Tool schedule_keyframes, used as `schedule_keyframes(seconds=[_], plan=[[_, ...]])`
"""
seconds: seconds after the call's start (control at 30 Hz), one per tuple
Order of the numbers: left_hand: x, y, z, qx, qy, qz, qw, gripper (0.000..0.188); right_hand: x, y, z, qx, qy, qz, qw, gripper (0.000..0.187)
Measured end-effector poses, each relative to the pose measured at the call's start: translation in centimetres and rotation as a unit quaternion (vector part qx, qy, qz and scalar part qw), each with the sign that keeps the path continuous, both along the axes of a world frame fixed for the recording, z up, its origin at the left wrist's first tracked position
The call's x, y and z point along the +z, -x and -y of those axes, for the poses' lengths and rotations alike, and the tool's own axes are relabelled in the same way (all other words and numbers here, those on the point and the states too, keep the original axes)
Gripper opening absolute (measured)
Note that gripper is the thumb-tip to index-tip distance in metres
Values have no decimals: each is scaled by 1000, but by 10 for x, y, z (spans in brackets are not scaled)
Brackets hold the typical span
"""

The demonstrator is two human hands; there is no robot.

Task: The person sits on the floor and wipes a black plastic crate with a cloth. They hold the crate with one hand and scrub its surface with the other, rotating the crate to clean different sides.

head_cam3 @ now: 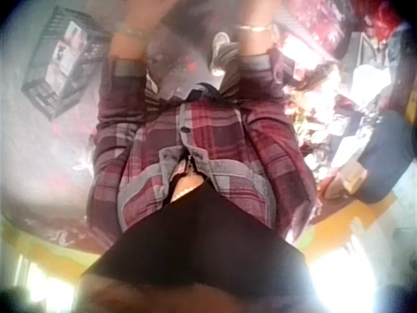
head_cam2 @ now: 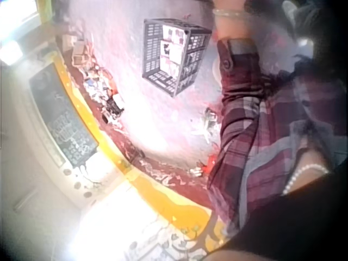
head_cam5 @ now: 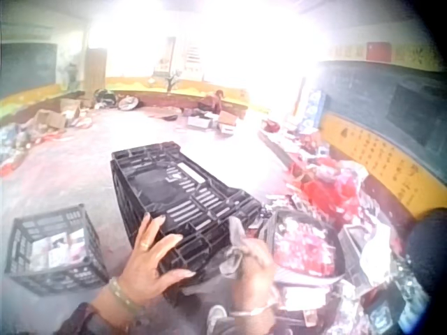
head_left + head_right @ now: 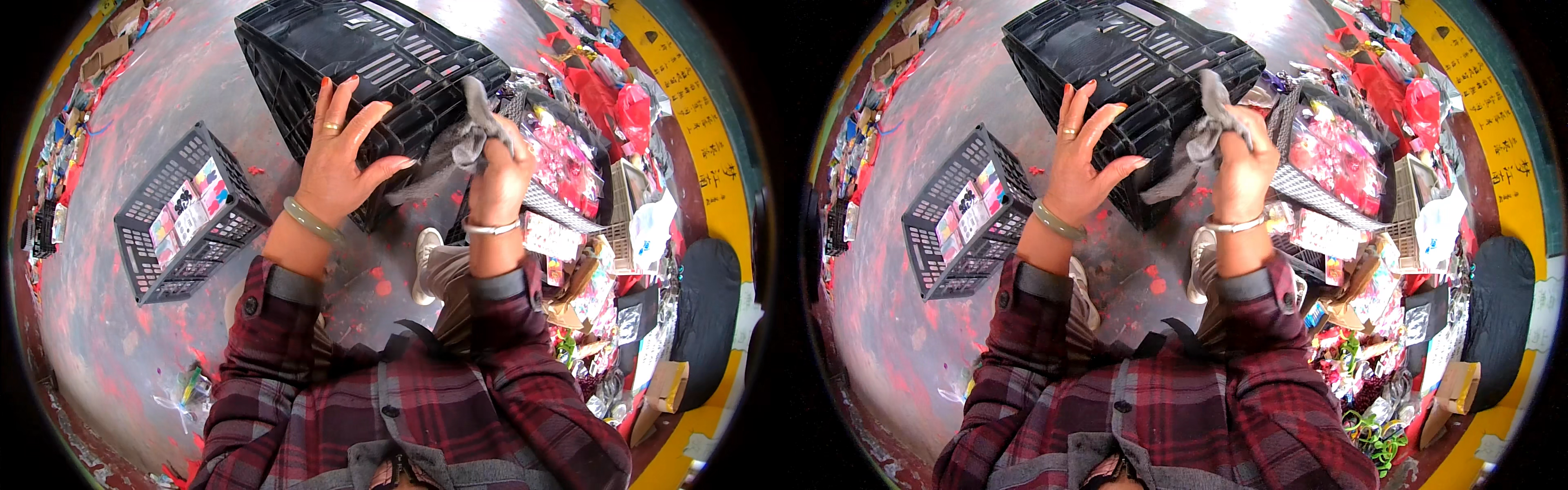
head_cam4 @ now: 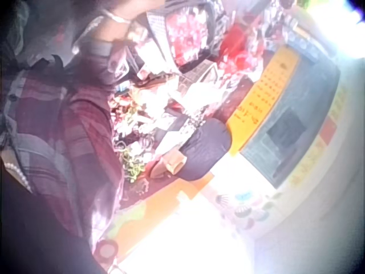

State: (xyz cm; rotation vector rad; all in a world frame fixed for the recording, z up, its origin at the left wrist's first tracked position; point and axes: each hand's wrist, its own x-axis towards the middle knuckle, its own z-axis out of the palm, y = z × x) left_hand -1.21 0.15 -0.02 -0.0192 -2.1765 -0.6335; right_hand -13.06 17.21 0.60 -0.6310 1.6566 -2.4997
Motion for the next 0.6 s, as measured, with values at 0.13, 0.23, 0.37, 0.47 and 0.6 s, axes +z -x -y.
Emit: schedule_keyframes(seconds=[0.13,0.23,0.37,0.47,0.6], plan=[[3,-2,0,-15,4,17,1000,64,-27,-30,17,-69,-60,-233,968,38],[4,-4,1,-14,4,29,999,65,-23,-40,25,-138,-191,-339,911,38],[3,-3,2,-23,-1,20,1000,64,-16,-45,27,-163,-306,-377,859,38],[1,-1,4,-22,11,11,1000,66,-13,-41,24,-102,-272,-340,894,39],[-4,-7,2,-19,-39,-11,999,75,-20,-41,19,-17,-160,-267,950,39]])
